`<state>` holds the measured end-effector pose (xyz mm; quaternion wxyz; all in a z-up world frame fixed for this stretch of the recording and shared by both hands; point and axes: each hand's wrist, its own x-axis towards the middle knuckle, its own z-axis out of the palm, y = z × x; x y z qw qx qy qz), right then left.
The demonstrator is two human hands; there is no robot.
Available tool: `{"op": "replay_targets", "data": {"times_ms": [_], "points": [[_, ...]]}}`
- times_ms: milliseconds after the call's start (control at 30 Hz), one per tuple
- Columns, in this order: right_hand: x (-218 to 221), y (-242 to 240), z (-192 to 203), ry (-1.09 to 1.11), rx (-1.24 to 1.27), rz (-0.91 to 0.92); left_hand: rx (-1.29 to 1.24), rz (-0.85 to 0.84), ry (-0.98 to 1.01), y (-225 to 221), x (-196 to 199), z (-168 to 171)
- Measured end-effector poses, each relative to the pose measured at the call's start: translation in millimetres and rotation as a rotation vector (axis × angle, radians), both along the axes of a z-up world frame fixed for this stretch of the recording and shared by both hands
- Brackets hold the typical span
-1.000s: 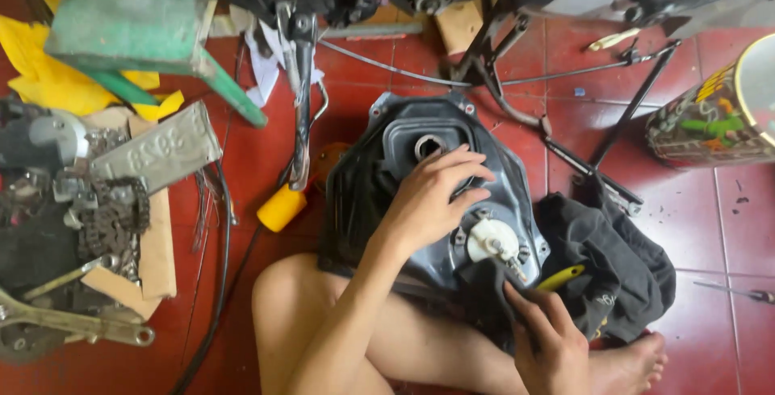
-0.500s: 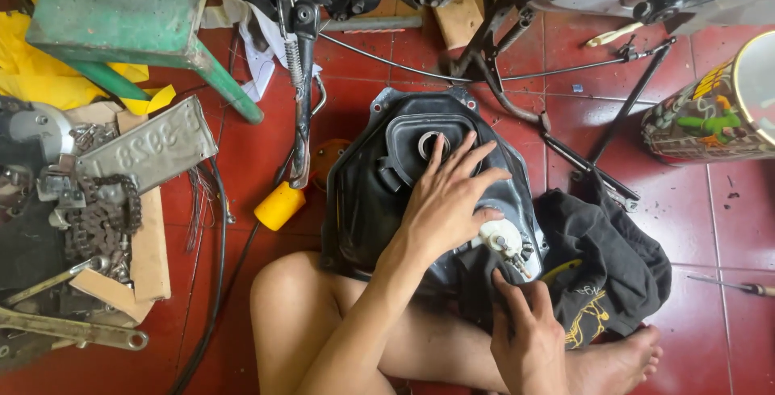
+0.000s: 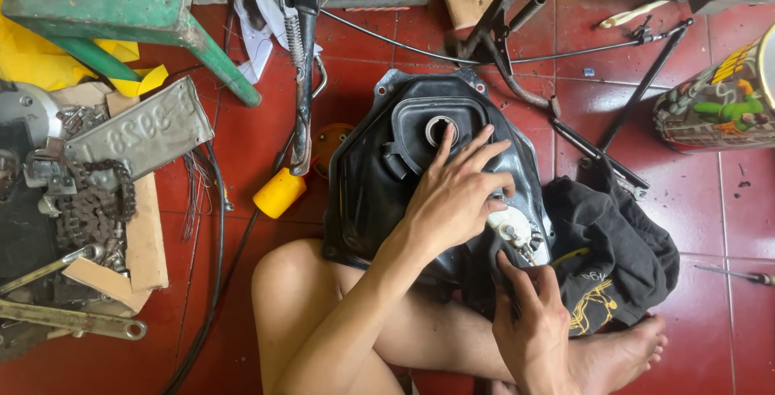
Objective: Cleaning the fuel pump mounting area on a motorcycle fuel tank using a brush and a cloth
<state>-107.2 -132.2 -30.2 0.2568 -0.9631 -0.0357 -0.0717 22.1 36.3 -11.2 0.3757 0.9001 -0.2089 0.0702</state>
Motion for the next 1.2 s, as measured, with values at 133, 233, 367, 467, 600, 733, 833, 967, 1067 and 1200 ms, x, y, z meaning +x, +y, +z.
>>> {"op": "replay_targets", "data": {"times_ms": [133,233,367,467,600,733,833,967,1067,1200], "points": [[6,4,-1,0.000,-0.027,0.026,0.013,0.000,0.003,1,-1,2],[7,3,2,0.042,-0.048,0.015,0.011,0.002,0.000,0,1,2],[6,1,-3,0.088,-0.110,-0.001,0.007,0.004,0.029,-1,2,-2],[15,15,7,0.081,-0.132,-0.021,0.016,0.006,-0.004,0,1,-1],[16,17,14,0.099,-0.201,0.017,0.033,0.005,0.023,-1,2,1],[6,8,13,0.124,-0.191,-0.021,0.022,0.018,0.018,-1,3,0],[2,0,13,0.138,-0.171,-0.022,0.007,0.019,0.021,0,-2,-4],[2,-9,13,0.089,-0.170,0.002,-0.009,0.054,-0.001,-2,-11,-4],[10,-10,17,0.069,-0.186,-0.003,0.064,0.163,-0.021,-14,-26,-6],[15,-5,23,0.110,-0.202,-0.034,0.068,0.206,0.000,-25,-37,-4]]}}
